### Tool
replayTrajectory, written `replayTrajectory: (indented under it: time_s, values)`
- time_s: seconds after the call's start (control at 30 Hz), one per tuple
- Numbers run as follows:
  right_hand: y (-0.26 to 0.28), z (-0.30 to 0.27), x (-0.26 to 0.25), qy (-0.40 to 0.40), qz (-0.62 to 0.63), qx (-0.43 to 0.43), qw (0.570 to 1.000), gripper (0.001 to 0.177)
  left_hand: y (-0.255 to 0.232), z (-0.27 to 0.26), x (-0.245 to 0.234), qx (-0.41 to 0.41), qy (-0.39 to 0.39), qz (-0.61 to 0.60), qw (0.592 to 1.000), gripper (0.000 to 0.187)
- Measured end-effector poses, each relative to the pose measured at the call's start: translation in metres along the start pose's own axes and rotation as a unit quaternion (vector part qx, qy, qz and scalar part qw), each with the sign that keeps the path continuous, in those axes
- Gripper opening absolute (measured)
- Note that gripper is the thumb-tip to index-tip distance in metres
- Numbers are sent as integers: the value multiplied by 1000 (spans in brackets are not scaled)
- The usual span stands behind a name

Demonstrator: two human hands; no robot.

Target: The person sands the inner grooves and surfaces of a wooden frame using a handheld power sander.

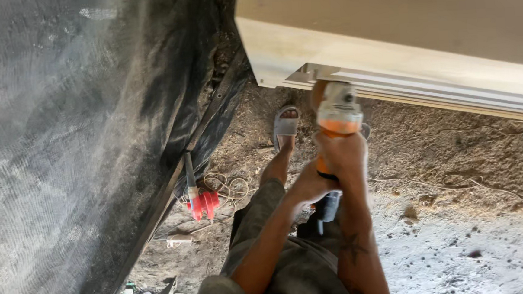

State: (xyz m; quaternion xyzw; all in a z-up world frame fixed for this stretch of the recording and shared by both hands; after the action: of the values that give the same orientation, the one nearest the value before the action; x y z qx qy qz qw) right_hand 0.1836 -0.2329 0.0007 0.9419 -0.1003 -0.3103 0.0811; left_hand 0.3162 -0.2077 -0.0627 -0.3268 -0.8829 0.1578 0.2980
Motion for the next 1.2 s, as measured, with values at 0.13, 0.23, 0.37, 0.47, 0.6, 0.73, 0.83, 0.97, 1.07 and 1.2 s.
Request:
replayTrajectory:
  time_s: [0.13,0.23,0.37,0.47,0.6,0.73,0.83,0.97,1.07,1.2]
  values:
    - [-8,0,-8,-7,55,12,998,45,-18,1,19,35,53,-30,998,54]
    - [-5,-3,-2,-6,29,6,1000,44,-17,-5,10,21,43,-33,998,55]
    - [19,-4,8,-50,3,-89,995,46,-13,-7,-12,29,21,-59,998,52]
    - [10,-2,8,-28,8,-49,998,47,-12,-3,-6,35,13,-13,999,53]
    - [-1,-4,-15,-48,26,-16,998,47,-16,5,19,46,28,-8,999,56]
    - [0,-5,-20,-48,41,-5,998,47,-22,7,24,68,21,29,997,53]
    - [4,-7,0,-17,54,5,998,48,-20,1,6,61,8,-29,998,60]
    - [18,-8,10,-25,14,-46,999,47,-23,-5,-5,68,9,-73,995,59]
    - [4,-8,5,-12,41,16,999,49,-21,-3,5,23,24,-2,999,55]
    - [-7,-6,-22,-34,53,33,997,47,-31,3,30,34,37,42,998,56]
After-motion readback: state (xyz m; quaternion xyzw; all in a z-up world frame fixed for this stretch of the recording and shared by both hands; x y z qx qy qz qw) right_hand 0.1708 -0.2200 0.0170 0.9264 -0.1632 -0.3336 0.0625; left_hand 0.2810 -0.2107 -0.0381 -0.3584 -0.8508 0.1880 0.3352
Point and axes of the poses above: each hand's wrist, its own z-axis towards the middle knuckle, its own x-axis out of the palm, y = z × x, the point moved 9 cm from there along z, towards the middle knuckle, and after that the axes turned 7 degrees about -z, right-handed, at the moved point
